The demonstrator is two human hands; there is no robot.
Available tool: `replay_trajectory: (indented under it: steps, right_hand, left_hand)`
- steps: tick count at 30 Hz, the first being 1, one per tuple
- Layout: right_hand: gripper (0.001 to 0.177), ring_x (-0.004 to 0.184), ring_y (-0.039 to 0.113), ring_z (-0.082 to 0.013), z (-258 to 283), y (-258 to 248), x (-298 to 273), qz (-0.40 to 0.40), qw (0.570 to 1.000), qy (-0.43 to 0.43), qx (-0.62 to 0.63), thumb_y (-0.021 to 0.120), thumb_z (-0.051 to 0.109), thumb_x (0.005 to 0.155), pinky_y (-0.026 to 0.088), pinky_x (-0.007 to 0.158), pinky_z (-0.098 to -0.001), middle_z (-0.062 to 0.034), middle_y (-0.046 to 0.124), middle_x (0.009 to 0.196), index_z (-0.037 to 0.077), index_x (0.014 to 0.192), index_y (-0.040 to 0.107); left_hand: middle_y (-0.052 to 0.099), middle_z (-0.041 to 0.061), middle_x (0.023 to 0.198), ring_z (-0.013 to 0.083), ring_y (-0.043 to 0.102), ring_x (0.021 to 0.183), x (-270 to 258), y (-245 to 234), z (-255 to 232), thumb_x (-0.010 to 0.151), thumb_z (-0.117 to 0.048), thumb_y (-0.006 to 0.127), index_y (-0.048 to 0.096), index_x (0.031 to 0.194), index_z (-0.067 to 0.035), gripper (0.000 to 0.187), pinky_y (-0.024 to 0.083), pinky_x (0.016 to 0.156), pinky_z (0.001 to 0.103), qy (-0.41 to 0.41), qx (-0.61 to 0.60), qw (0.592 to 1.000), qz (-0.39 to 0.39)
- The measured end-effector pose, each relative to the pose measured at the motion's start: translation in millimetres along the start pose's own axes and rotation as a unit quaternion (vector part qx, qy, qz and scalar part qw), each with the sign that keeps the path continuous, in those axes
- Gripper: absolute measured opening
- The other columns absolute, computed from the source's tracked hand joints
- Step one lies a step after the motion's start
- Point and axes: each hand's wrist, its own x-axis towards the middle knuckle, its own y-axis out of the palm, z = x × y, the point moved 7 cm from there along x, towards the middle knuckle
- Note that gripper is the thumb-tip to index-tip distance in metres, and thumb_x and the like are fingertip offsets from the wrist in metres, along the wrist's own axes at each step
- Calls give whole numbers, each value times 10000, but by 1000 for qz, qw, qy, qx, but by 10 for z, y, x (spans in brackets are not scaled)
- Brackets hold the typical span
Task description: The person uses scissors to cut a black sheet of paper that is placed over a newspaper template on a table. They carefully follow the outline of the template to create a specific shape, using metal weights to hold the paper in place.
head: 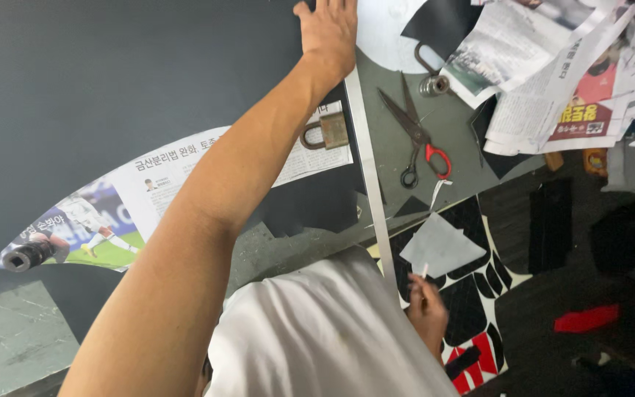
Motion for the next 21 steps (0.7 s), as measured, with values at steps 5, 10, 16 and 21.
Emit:
replay_trajectory:
  steps: [5,10,16,21]
  right_hand:
    - [240,617,543,-59,-1043,545,-157,20,951,191,241,635,181,1004,433,562,-221,-16,673,748,13,1115,765]
    - [282,630,528,-84,-670,90,21,-132,982,-51,127,673,252,1045,383,542,-242,-49,643,746,-14,1096,749]
    - [369,837,703,-199,1163,-350,754,-63,964,-256,36,813,102,862,542,650,-314,-143,735,978,-44,1172,675]
    - [271,910,729,-305,2918,151,1241,-12,884,-467,-17,809,77,955,557,762,-380,-145,713,1022,18,1201,713]
  left_hand:
    - [342,221,1533,378,331,1441,-403,-210,76,718,-87,758,368,1474,-76,851,331,1108,600,-17,-109,987,-117]
    - [445,197,1545,413,441,1410,-1631,-299,97,918,15,682,497,1451,-54,568,380,1203,497,72,-408,855,-311]
    - [641,136,1308,352,624,1184,-3042,-286,144,935,46,625,630,1290,-51,368,507,1017,407,31,-504,830,-237]
    - [681,109,1218,314,662,1047,-3400,-275,394,920,76,618,677,1191,-48,304,529,910,387,18,-483,847,-222]
